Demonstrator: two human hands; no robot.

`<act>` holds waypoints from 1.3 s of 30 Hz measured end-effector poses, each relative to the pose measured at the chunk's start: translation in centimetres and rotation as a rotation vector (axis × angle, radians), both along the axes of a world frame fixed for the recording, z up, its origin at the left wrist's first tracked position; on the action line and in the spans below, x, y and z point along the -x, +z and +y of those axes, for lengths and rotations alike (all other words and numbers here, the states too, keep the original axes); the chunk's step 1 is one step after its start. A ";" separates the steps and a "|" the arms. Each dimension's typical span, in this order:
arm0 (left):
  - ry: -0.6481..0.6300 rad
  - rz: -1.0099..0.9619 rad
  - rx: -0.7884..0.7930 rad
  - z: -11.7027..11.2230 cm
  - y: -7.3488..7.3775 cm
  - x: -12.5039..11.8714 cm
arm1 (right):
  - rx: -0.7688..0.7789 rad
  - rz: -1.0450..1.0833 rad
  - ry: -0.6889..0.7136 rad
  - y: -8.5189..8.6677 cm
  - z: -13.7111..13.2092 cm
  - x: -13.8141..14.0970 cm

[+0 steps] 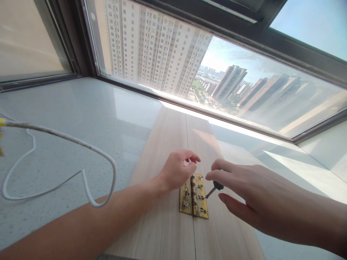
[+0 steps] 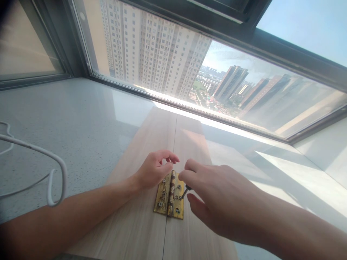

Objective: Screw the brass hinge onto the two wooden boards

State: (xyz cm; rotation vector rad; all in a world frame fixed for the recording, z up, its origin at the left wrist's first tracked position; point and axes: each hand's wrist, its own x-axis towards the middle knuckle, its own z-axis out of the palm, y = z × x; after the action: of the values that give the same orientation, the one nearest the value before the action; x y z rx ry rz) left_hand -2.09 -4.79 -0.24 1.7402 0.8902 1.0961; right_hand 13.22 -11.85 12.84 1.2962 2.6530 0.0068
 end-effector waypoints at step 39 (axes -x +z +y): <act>-0.365 0.296 -0.360 -0.9 0.3 0.8 | -0.016 0.144 -0.031 -2.1 0.2 -2.4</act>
State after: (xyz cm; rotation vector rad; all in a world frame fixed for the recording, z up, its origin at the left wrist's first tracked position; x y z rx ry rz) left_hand -2.86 -5.70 0.03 2.2992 0.5309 0.8002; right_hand 15.65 -11.60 10.79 1.3929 2.7569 -0.0722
